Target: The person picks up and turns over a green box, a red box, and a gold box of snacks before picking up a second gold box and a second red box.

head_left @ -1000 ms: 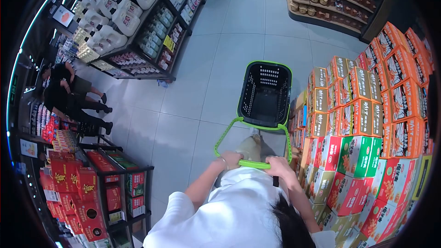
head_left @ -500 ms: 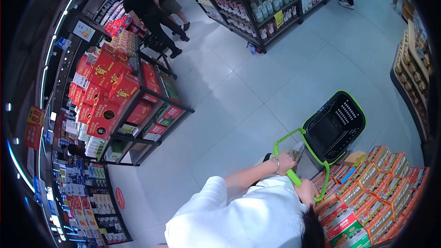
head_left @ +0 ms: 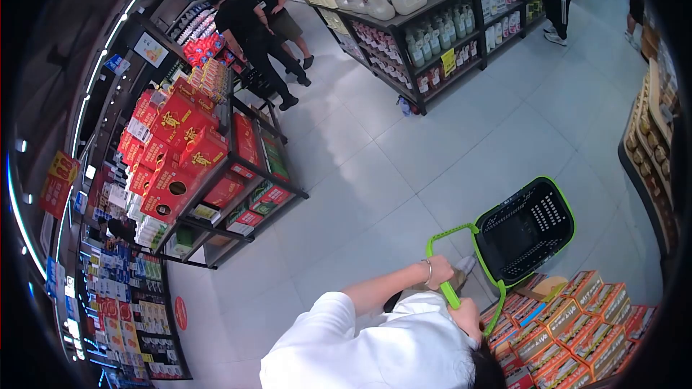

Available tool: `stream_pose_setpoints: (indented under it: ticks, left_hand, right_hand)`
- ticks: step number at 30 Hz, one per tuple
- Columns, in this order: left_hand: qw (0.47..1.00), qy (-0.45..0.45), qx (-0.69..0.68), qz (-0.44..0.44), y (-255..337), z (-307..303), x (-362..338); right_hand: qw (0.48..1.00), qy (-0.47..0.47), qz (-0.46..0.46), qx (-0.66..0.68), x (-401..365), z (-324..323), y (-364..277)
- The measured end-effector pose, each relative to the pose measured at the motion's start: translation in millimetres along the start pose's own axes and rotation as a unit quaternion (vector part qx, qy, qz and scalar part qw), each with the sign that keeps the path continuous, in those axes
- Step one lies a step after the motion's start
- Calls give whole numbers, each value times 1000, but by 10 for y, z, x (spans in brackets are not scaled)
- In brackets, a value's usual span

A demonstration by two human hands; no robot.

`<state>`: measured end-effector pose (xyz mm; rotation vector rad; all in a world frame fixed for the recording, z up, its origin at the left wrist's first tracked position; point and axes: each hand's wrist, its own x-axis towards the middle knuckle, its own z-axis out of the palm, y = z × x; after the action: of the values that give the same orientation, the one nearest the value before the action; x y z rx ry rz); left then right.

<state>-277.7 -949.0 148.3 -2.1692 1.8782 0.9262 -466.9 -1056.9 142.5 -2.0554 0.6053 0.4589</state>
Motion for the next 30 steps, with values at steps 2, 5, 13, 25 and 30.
stream_pose_setpoints:
  ticks: [2, 5, 13, 25, 30]
  left_hand:
    - [1000, -13, 0, 8, -12, -37, 118]
    - [999, -26, -1, 23, -44, -166, 223]
    - [999, -9, -26, 16, -233, -562, 547]
    - [1000, -16, -5, 24, -692, -977, 1347]
    - [999, -28, -9, 35, -816, -1113, 1648]
  right_hand:
    - [1000, 2, 5, 2, 29, -80, 3]
    - [1000, 20, 9, -8, 99, -206, 5]
    - [999, 49, -7, -14, 455, -551, 28]
    - [995, 102, -6, 21, 1120, -1077, 67]
    - [994, 113, 14, 2, 1232, -1375, -103]
